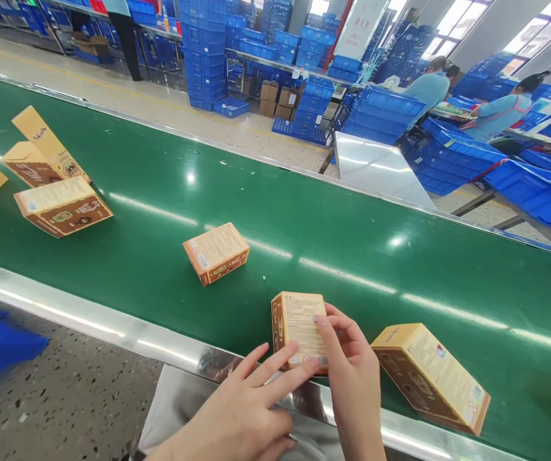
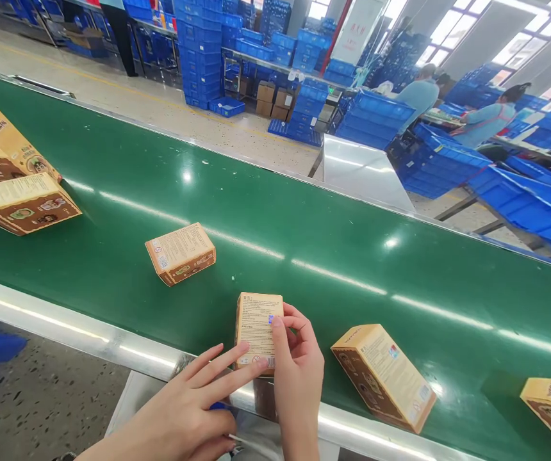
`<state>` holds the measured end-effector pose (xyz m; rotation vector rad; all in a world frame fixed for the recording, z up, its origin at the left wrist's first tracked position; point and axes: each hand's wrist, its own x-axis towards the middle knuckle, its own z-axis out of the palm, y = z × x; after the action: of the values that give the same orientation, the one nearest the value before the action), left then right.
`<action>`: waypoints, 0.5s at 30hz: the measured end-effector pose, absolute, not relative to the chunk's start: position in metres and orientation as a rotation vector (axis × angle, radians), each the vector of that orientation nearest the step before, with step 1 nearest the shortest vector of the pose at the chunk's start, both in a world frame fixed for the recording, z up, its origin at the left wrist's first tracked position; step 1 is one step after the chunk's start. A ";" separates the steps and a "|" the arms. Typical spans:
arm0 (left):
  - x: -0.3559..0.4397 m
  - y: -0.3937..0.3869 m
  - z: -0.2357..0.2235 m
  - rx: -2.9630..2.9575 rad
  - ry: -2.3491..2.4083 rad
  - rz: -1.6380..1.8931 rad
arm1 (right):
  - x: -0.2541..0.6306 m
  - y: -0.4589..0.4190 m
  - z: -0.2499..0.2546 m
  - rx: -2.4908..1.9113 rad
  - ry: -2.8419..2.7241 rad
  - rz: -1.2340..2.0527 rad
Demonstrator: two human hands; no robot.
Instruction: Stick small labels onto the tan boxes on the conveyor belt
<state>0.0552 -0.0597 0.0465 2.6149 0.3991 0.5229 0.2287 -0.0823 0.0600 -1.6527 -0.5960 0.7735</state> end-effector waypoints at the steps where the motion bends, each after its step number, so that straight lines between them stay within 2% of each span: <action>1: 0.057 -0.060 0.046 2.630 0.387 0.522 | 0.230 -0.083 0.059 -1.697 -0.633 0.720; 5: 0.066 -0.061 0.043 2.656 0.347 0.509 | 0.236 -0.083 0.059 -1.892 -0.753 0.484; 9: 0.072 -0.062 0.033 2.568 0.316 0.520 | 0.251 -0.082 0.063 -1.940 -0.741 0.393; 13: 0.067 -0.061 0.036 2.342 0.374 0.657 | 0.261 -0.095 0.073 -1.940 -0.907 0.125; 15: 0.061 -0.060 0.048 2.138 0.524 0.683 | 0.256 -0.108 0.080 -1.899 -1.057 0.109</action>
<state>0.0612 -0.0603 0.0476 2.1378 0.5243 0.6830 0.2558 -0.1082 0.0799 -1.8985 -1.0571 0.1085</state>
